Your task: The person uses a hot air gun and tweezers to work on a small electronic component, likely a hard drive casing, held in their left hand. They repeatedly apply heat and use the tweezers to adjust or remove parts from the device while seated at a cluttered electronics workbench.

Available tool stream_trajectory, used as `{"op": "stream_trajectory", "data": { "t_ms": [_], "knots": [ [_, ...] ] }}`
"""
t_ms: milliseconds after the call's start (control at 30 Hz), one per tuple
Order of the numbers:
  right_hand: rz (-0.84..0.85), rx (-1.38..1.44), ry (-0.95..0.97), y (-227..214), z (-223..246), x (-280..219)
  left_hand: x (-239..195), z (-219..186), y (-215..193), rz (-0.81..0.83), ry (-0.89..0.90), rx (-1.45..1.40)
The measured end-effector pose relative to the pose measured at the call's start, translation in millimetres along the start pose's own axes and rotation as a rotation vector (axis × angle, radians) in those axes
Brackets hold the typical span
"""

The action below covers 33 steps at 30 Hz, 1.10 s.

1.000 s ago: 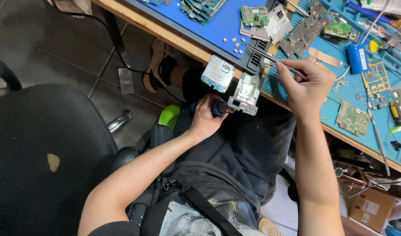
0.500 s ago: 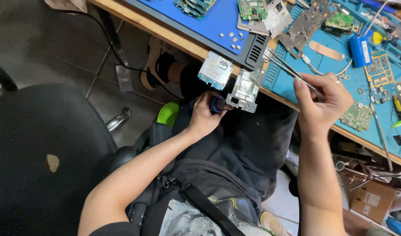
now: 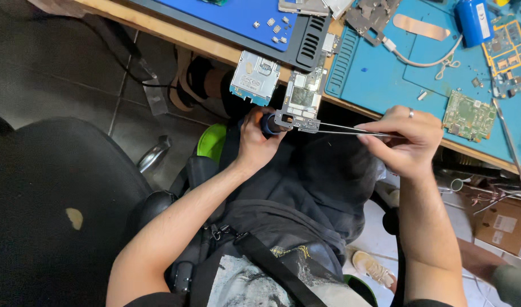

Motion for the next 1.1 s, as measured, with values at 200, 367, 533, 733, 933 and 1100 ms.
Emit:
{"op": "stream_trajectory", "data": {
  "t_ms": [200, 367, 533, 733, 933, 1100],
  "knots": [
    [0.044, -0.001, 0.028, 1, 0, 4, -3, 9, 5, -0.004, -0.008, 0.037],
    [0.053, -0.015, 0.022, 3, 0, 3, -5, 10, 5, 0.027, -0.042, 0.03],
    [0.042, -0.023, 0.002, 5, 2, 3, -5, 14, 5, 0.038, -0.088, 0.019],
    [0.033, -0.041, -0.013, 5, 3, 3, -3, 7, 3, 0.033, -0.058, 0.011],
    [0.03, -0.049, -0.02, 6, 1, 1, -1, 4, 2, 0.014, -0.03, -0.011],
    [0.035, -0.068, -0.008, 6, -1, 1, -1, 4, 2, 0.014, -0.025, -0.024]
  ]
}}
Point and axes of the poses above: each hand's wrist, its own x-axis towards the middle knuckle, its own y-axis out of the palm, z = x × y, the point moved 10 cm from there along x, towards the middle knuckle, and after that the axes turned 5 degrees about -z, right-handed, at the moved point
